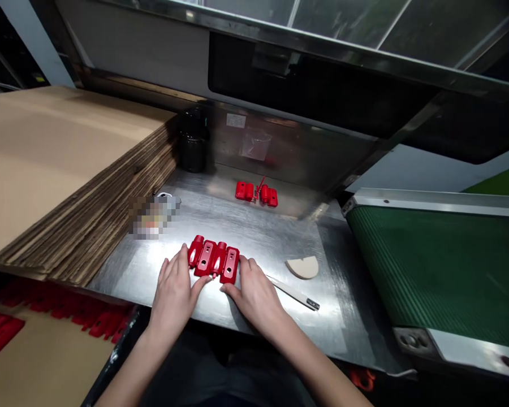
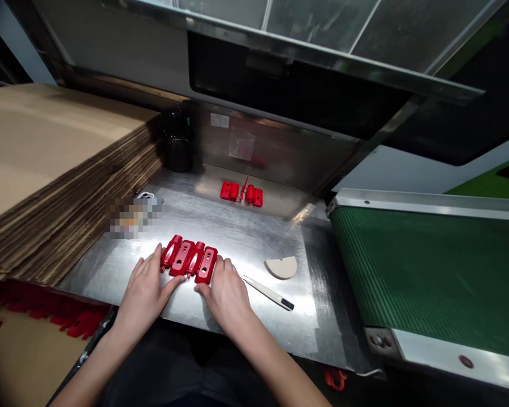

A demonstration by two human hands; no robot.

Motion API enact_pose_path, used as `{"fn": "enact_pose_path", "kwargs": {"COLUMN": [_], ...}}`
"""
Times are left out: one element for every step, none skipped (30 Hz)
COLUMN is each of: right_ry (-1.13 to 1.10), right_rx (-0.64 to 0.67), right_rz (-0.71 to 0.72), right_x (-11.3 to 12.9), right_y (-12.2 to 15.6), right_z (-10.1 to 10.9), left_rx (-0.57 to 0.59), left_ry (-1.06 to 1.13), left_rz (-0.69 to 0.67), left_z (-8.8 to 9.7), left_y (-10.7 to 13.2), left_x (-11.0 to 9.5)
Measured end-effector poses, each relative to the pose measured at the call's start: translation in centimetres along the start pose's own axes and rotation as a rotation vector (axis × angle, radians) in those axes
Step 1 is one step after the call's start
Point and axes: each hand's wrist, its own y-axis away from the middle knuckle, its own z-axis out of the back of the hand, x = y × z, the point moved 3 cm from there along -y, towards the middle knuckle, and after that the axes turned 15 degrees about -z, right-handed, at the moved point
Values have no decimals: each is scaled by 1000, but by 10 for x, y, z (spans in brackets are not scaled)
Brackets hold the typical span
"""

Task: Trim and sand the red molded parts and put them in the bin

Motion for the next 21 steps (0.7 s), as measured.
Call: {"fn": "enact_pose_path", "kwargs": {"right_ry": [26,49,71,90,107,123,138,152,164,175,186,196,205,214,222,228,231,231,228,222,213], "right_rx": [-19,-37,-55,-73,-89,-104,-116,-125,-135,-148,-166,-192,-222,-250,-269,-272,-263,-240,-207,-171,-135], "right_rz": [0,0,-4,-8,-10,-13,-10,-7,-5,-8,-22,-46,-75,-107,-130,-140,-131,-109,-81,-51,-25], "right_x": [5,11,17,24,31,38,43,46,47,45,40,33,23,13,2,-8,-17,-25,-30,-34,-37], "right_y": [-9,-21,-34,-48,-64,-79,-93,-107,-119,-130,-141,-152,-162,-174,-185,-198,-210,-222,-232,-241,-248], "right_z": [0,1,3,6,10,15,21,29,38,48,60,73,87,101,114,125,135,143,148,151,153], "left_rx": [24,44,59,73,83,83,71,51,22,-10,-43,-73,-99,-121,-137,-155,-168,-180,-192,-202,-209], "left_ry": [2,8,16,22,29,33,35,38,43,52,66,85,108,135,160,180,202,225,246,268,290], "left_rz": [2,5,11,20,32,51,73,90,100,98,86,67,46,31,19,3,-21,-41,-56,-65,-66], "left_z": [-2,-5,-8,-10,-12,-13,-12,-10,-6,-2,2,5,7,7,5,3,0,-2,-4,-6,-6], "left_y": [-12,-28,-46,-66,-87,-106,-122,-133,-137,-134,-125,-110,-90,-70,-49,-31,-18,-8,-2,0,0], "left_x": [6,13,21,30,38,45,51,54,54,50,43,34,23,12,1,-9,-17,-23,-26,-28,-28]}}
